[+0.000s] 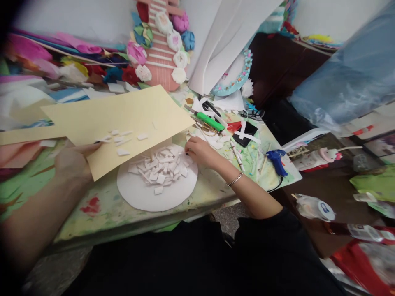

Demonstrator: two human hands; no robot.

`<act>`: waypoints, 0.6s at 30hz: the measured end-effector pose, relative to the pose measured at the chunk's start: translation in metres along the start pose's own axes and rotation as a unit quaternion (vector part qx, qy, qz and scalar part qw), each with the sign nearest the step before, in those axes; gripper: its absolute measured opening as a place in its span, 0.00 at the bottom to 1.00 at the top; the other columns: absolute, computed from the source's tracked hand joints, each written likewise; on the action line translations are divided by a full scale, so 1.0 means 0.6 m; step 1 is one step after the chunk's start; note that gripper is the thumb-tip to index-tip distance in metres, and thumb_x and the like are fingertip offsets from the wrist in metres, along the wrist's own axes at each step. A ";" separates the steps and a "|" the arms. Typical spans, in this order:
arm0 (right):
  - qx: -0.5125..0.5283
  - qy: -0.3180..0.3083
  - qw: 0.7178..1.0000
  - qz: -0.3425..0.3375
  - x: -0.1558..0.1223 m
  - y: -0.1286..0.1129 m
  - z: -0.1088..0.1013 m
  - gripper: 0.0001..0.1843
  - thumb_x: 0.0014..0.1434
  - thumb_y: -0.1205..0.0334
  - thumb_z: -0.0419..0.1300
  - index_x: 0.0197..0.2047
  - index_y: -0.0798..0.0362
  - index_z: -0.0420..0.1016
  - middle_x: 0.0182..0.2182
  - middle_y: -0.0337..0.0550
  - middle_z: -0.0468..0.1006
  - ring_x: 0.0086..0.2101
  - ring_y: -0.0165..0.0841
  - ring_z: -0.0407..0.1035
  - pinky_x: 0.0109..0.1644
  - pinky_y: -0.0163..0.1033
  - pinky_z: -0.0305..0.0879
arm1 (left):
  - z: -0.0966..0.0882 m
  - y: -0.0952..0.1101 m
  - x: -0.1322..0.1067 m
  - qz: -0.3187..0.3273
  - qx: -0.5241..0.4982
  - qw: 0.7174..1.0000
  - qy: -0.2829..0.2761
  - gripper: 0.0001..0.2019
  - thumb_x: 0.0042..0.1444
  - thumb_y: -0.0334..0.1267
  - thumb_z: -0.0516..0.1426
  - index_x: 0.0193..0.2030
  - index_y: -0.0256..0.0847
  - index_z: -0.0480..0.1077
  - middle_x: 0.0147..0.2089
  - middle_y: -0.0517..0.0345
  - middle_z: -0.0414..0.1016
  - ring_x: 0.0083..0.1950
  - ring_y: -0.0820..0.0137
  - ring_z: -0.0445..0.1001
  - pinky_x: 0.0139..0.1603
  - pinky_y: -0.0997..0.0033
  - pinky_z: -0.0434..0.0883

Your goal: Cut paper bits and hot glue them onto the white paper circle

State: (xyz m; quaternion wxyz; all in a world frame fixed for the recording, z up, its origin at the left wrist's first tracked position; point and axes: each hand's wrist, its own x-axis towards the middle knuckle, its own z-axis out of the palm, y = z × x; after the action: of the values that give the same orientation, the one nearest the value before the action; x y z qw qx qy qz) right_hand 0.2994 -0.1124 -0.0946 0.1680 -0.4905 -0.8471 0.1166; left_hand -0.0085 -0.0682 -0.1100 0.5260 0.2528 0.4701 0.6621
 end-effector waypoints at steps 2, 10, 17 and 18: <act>0.013 -0.004 1.000 0.023 -0.007 -0.006 -0.004 0.08 0.56 0.73 0.53 0.34 0.56 0.71 0.36 0.47 0.72 0.35 0.33 0.65 0.42 0.38 0.61 | -0.001 -0.003 0.001 0.007 -0.005 1.000 -0.013 0.22 0.37 0.19 0.56 0.42 0.35 0.73 0.41 0.51 0.80 0.44 0.59 0.78 0.51 0.43 0.72; 0.020 0.002 0.980 0.199 -0.033 -0.036 -0.007 0.04 0.51 0.72 0.56 0.30 0.56 0.71 0.29 0.44 0.75 0.31 0.31 0.66 0.34 0.35 0.57 | 0.002 -0.002 0.002 -0.003 -0.025 1.000 -0.013 0.22 0.35 0.17 0.55 0.40 0.35 0.74 0.43 0.52 0.79 0.43 0.61 0.78 0.54 0.45 0.71; -0.012 -0.010 0.974 0.226 -0.034 -0.066 -0.007 0.05 0.52 0.72 0.57 0.29 0.57 0.74 0.27 0.43 0.76 0.28 0.29 0.65 0.32 0.35 0.55 | 0.005 -0.001 0.000 -0.006 -0.019 1.000 0.005 0.19 0.36 0.18 0.56 0.37 0.35 0.74 0.40 0.51 0.79 0.45 0.60 0.77 0.54 0.47 0.72; -0.012 -0.009 0.973 0.230 -0.034 -0.069 -0.007 0.05 0.52 0.72 0.57 0.29 0.57 0.74 0.26 0.43 0.76 0.27 0.29 0.66 0.32 0.35 0.55 | 0.005 -0.002 0.000 -0.005 -0.019 1.000 0.004 0.19 0.36 0.19 0.56 0.37 0.35 0.74 0.40 0.51 0.79 0.45 0.61 0.77 0.54 0.48 0.72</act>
State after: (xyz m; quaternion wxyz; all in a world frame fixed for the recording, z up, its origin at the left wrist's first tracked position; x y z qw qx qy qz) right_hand 0.2779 -0.1504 -0.0793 0.1227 -0.6731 -0.7144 0.1467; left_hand -0.0055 -0.0675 -0.1099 0.5326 0.2377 0.4607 0.6690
